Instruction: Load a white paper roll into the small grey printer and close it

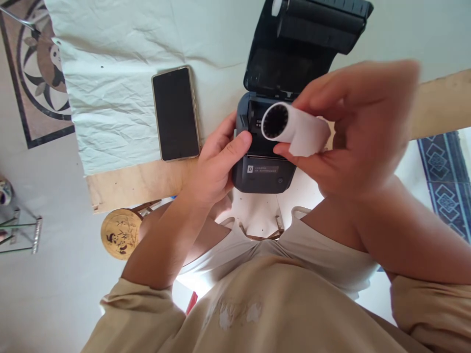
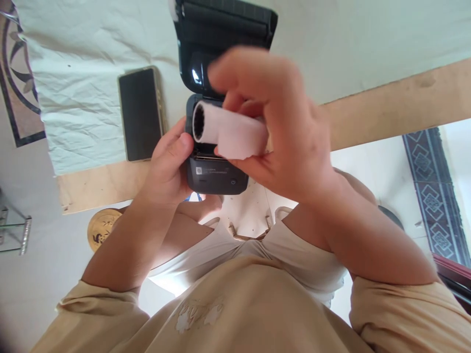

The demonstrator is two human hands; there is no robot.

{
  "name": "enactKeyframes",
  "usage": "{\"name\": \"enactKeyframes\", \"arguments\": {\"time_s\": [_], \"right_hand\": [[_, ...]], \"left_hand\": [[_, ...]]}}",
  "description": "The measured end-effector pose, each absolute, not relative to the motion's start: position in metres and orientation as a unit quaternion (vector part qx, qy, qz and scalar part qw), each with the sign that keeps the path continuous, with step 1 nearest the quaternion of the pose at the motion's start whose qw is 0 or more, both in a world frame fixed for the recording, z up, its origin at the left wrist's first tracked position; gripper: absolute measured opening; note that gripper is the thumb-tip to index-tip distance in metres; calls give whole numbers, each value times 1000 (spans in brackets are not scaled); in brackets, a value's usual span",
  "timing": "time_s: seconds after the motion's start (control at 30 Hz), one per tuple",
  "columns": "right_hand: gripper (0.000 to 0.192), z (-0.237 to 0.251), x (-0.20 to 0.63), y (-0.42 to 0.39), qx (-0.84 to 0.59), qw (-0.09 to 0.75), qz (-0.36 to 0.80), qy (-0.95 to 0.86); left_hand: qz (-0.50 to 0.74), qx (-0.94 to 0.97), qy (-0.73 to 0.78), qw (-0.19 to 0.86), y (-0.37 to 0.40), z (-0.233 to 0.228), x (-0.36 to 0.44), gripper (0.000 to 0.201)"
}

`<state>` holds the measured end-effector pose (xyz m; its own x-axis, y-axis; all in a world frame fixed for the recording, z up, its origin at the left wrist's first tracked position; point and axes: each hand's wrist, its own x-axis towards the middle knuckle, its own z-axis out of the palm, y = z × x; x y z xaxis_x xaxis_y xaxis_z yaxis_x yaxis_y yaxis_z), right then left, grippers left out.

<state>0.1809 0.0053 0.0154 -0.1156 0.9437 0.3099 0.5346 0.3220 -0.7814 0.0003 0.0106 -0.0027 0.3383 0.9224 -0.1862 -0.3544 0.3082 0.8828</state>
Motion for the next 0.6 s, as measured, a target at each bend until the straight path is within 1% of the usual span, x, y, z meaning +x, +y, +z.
{"name": "enactKeyframes", "arguments": {"time_s": [0.1,0.17,0.3,0.43,0.6], "right_hand": [[31,10,173,8,-458,448,109,-760],[32,8,171,9,-441,445,53,-777],[22,6,172,11,-448,402,38,-797],[16,5,175,10,-415,430,-37,-801],[14,4,174,3,-357,417,-23,-835]], "left_hand": [[436,385,376,722,10,-3,0,23],[432,385,378,723,9,-3,0,24],[447,386,358,724,10,-4,0,24],[443,388,358,725,10,-4,0,25],[445,399,353,720,10,-9,-2,26]]}}
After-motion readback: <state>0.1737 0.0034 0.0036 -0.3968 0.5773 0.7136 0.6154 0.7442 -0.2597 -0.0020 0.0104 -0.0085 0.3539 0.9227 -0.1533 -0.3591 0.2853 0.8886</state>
